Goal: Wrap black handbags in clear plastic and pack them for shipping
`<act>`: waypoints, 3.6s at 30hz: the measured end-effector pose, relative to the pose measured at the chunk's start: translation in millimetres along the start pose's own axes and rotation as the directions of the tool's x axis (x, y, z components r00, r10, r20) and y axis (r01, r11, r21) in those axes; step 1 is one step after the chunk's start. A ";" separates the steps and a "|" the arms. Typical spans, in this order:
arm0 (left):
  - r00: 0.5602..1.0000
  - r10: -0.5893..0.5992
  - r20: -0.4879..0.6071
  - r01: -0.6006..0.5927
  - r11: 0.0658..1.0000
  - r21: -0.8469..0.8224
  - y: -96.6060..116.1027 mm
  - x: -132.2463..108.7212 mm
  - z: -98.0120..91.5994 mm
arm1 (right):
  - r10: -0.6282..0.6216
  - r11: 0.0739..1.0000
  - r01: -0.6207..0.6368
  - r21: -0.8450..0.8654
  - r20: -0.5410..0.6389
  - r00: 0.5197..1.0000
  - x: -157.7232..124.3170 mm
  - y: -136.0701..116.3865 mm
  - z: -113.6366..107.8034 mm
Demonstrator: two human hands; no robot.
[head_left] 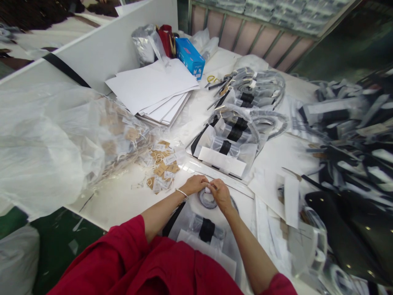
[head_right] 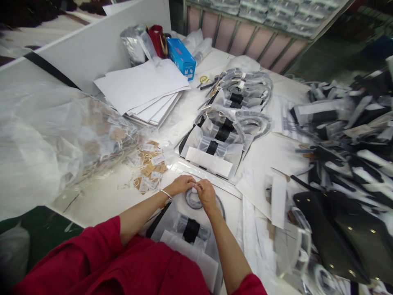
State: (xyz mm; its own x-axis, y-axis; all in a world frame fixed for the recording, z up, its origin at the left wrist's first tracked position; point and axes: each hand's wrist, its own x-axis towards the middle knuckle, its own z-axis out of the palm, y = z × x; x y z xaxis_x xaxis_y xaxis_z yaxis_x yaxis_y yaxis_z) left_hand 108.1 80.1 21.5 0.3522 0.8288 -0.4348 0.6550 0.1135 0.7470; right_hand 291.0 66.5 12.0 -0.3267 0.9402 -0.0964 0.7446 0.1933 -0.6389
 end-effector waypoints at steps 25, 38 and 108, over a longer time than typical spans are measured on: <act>0.994 0.019 0.107 -0.033 0.991 0.128 14.0 21.9 -12.9 | 0.003 1.000 -0.003 0.017 -0.007 1.000 -11.2 1.5 -3.8; 0.998 0.005 0.061 -0.022 0.963 0.268 15.4 27.3 -4.9 | -0.047 0.998 0.049 0.030 -0.063 0.997 -11.3 8.3 1.9; 0.994 0.097 -0.043 -0.105 0.846 -0.523 61.2 -96.0 6.9 | 0.006 0.996 0.009 0.090 -0.171 0.985 -84.5 -89.7 -72.8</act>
State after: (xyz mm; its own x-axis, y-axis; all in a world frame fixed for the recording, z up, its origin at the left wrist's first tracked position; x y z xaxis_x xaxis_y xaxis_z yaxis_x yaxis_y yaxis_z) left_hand 119.0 3.7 105.5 0.3852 0.8585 -0.3384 0.1677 0.2955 0.9405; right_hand 294.2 -9.9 133.1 -0.2175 0.9756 0.0317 0.6861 0.1759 -0.7059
